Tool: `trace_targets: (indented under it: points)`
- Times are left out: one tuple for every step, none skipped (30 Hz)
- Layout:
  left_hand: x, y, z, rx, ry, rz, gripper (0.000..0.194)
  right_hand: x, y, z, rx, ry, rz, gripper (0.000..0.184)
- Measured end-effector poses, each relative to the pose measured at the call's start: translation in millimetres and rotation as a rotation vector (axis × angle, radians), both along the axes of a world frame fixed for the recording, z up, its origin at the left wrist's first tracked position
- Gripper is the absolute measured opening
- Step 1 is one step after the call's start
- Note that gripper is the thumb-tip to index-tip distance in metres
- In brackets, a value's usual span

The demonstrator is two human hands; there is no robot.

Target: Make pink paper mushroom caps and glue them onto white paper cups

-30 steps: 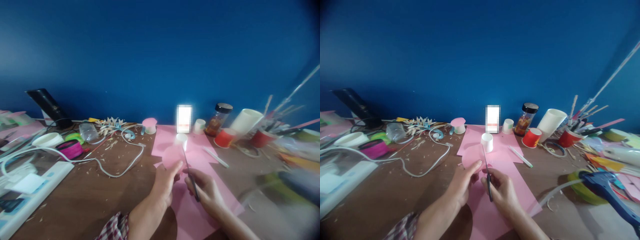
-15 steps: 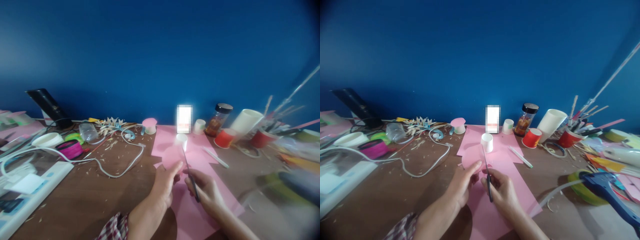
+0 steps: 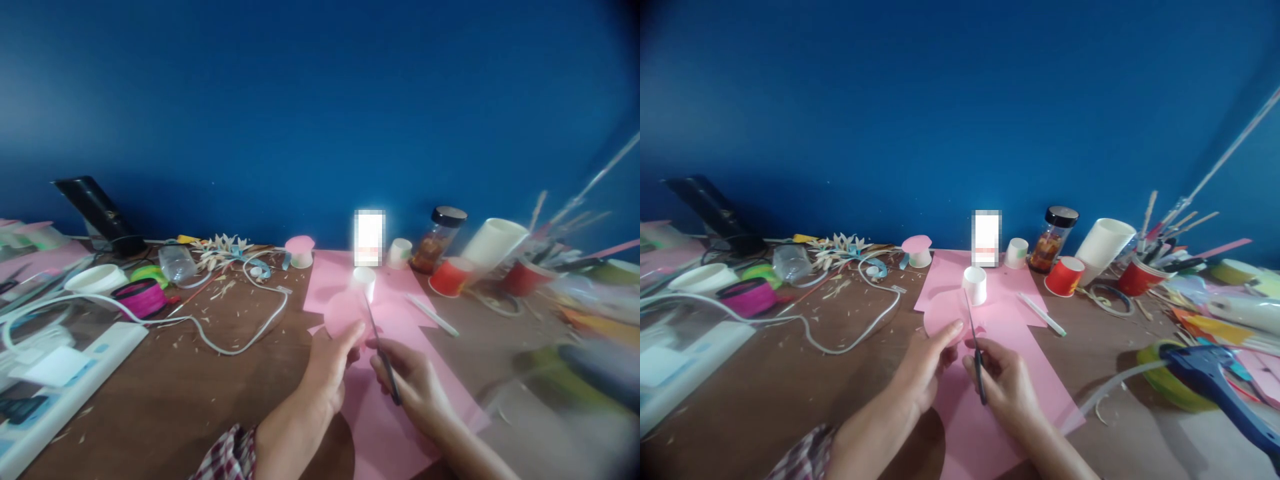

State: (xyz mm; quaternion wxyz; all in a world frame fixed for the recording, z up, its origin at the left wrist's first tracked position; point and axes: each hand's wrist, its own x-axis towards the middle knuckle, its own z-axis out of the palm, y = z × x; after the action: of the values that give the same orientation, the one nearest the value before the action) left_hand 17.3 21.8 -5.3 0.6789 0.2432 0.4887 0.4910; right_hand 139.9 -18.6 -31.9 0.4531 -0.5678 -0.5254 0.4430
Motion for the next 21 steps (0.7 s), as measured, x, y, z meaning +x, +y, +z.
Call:
trace_targets:
  points:
    - [-0.1, 0.4, 0.0, -0.006, -0.001, 0.000, 0.026, -0.4, -0.2, 0.8, -0.004, 0.004, -0.005, 0.046]
    - [-0.3, 1.0, -0.1, -0.016, -0.001, 0.005, 0.028, -1.0, -0.6, 1.8, -0.007, 0.010, -0.013, 0.046]
    - [-0.7, 1.6, -0.4, -0.024, 0.001, 0.012, 0.030, -1.7, -1.0, 3.0, -0.012, 0.014, -0.020, 0.047]
    - [-1.1, 2.3, -0.7, -0.030, 0.009, 0.023, 0.032, -2.4, -1.4, 4.1, -0.017, 0.019, -0.025, 0.048]
    - [-1.6, 2.8, -1.0, -0.034, 0.025, 0.036, 0.034, -2.9, -1.6, 5.0, -0.022, 0.023, -0.025, 0.048]
    - [-2.1, 3.1, -1.3, -0.035, 0.045, 0.049, 0.035, -3.3, -1.8, 5.7, -0.025, 0.024, -0.022, 0.048]
    - [-2.6, 3.2, -1.5, -0.030, 0.062, 0.057, 0.035, -3.5, -1.7, 5.9, -0.029, 0.026, -0.013, 0.048]
    - [-2.8, 3.1, -1.4, -0.021, 0.074, 0.061, 0.033, -3.5, -1.5, 5.7, -0.033, 0.027, -0.003, 0.048]
    - [-2.9, 2.7, -1.1, -0.014, 0.082, 0.062, 0.032, -3.2, -1.2, 5.1, -0.035, 0.029, 0.009, 0.047]
    - [-2.8, 2.1, -0.5, -0.008, 0.085, 0.059, 0.029, -2.8, -0.9, 4.3, -0.034, 0.031, 0.018, 0.047]
    - [-2.5, 1.6, 0.1, -0.002, 0.083, 0.050, 0.027, -2.2, -0.6, 3.3, -0.031, 0.030, 0.021, 0.046]
    - [-2.2, 1.0, 0.6, 0.001, 0.084, 0.043, 0.025, -1.6, -0.5, 2.4, -0.027, 0.030, 0.024, 0.046]
    - [-1.9, 0.6, 0.8, 0.000, 0.086, 0.037, 0.023, -0.9, -0.4, 1.5, -0.022, 0.030, 0.027, 0.045]
    - [-1.7, 0.3, 0.5, -0.003, 0.089, 0.030, 0.022, -0.3, -0.5, 0.9, -0.018, 0.027, 0.027, 0.044]
    - [-1.7, 0.3, -0.2, -0.004, 0.090, 0.024, 0.022, 0.2, -0.5, 0.5, -0.014, 0.024, 0.027, 0.044]
    - [-1.9, 0.4, -1.5, -0.004, 0.090, 0.018, 0.023, 0.5, -0.5, 0.5, -0.011, 0.020, 0.025, 0.043]
    - [-2.3, 0.7, -3.2, -0.002, 0.089, 0.010, 0.024, 0.7, -0.3, 0.6, -0.008, 0.016, 0.025, 0.043]
    - [-2.8, 1.1, -5.0, 0.002, 0.087, -0.003, 0.025, 0.8, -0.1, 1.0, -0.004, 0.013, 0.026, 0.043]
    - [-3.4, 1.4, -6.9, 0.006, 0.084, -0.015, 0.026, 0.8, 0.4, 1.3, 0.002, 0.013, 0.025, 0.042]
    - [-3.9, 1.8, -8.6, 0.011, 0.081, -0.023, 0.027, 0.7, 0.9, 1.7, 0.008, 0.016, 0.026, 0.042]
    - [-4.4, 2.1, -10.1, 0.014, 0.079, -0.029, 0.027, 0.7, 1.5, 2.0, 0.015, 0.021, 0.031, 0.041]
